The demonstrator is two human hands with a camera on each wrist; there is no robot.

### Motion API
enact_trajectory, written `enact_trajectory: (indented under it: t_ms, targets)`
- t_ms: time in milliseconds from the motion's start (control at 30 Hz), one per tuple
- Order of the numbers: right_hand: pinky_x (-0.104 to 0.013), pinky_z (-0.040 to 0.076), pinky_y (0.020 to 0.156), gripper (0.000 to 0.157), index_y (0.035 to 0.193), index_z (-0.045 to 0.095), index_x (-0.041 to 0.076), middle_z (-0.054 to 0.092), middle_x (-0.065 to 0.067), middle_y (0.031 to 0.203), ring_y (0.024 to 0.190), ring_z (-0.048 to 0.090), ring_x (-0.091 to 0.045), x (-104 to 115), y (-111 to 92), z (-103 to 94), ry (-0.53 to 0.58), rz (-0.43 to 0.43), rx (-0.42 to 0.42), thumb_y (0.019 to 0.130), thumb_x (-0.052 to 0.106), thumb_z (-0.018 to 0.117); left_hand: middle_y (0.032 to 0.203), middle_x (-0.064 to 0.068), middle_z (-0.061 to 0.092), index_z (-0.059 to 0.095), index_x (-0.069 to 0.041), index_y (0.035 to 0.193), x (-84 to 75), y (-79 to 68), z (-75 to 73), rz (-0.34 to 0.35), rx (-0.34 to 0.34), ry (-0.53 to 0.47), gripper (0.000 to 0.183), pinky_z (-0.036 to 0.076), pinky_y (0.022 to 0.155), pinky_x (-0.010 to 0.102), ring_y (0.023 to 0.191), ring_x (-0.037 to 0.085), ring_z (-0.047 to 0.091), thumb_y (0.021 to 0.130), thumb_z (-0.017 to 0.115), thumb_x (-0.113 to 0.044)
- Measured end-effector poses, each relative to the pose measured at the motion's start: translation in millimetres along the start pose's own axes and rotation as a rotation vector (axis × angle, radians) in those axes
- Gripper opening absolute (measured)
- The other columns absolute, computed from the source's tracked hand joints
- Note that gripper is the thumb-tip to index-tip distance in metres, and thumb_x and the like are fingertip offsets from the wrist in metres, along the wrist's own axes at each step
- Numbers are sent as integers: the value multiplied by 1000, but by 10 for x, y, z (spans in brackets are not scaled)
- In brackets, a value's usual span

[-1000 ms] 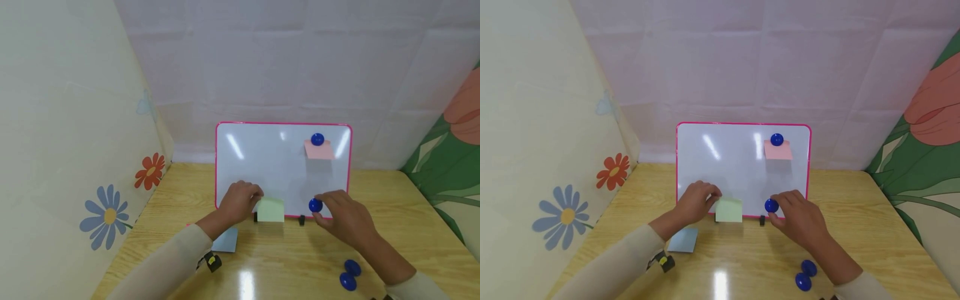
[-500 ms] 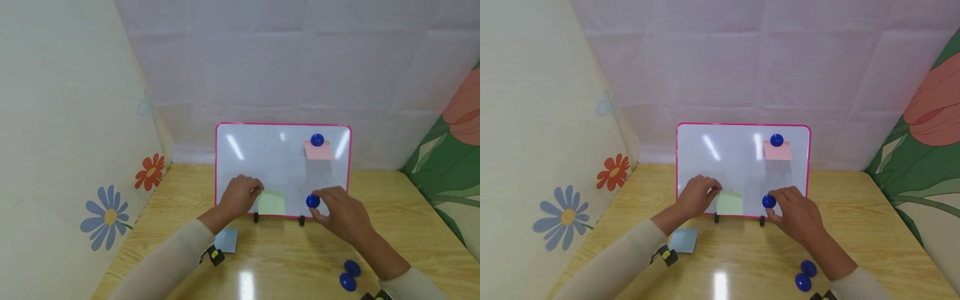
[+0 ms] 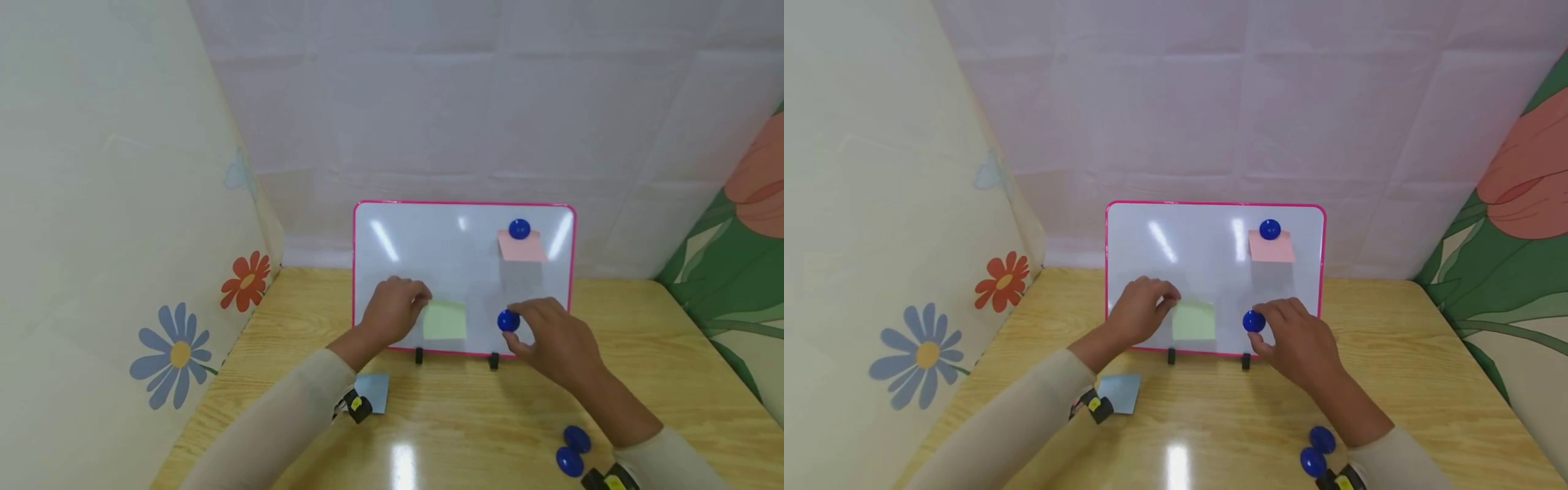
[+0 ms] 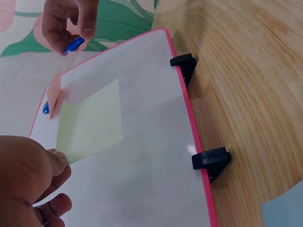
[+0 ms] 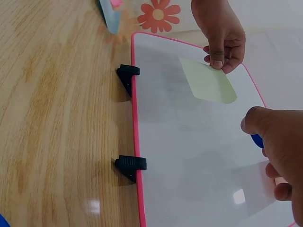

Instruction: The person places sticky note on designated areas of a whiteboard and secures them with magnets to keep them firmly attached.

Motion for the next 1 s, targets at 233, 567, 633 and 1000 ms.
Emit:
enact_trajectory:
  t_ms: [233,567,633,1000]
  targets:
    - [-41,58,65,48,115,71,9,71,-9,111,105,64,-30,-4,48,-12,11,4,-10,79,33,88,100,-6,74,77,-18,108,15,28,-7,-10,1,-5,11,49,83,34,90,14,60,99,71,-20]
    - [-40,57,60,46,115,71,8,72,-11,112,105,64,-31,12,104,-37,5,10,-27,80,34,87,101,-7,73,76,-20,110,-21,107,-14,-21,-7,-3,12,48,83,32,90,13,59,99,71,-21]
    - [-40,57,59,46,116,71,8,71,-11,113,106,63,-31,15,119,-40,3,21,-24,81,34,87,101,-7,73,76,-20,110,-29,124,-12,-19,-10,-1,12,48,83,32,90,13,59,99,71,-22]
    - [-41,57,60,48,119,69,6,69,-13,117,109,61,-32,38,221,-53,-17,37,-23,83,33,85,99,-6,74,77,-19,107,-19,208,-54,1,-35,11,10,48,83,34,89,15,61,99,71,-20]
Point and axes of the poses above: each hand's wrist, its own y-axis towards the middle knuckle, its own z-axis out of the palm, x = y × z, the point moved 2 cm from there along y, towards the middle knuckle
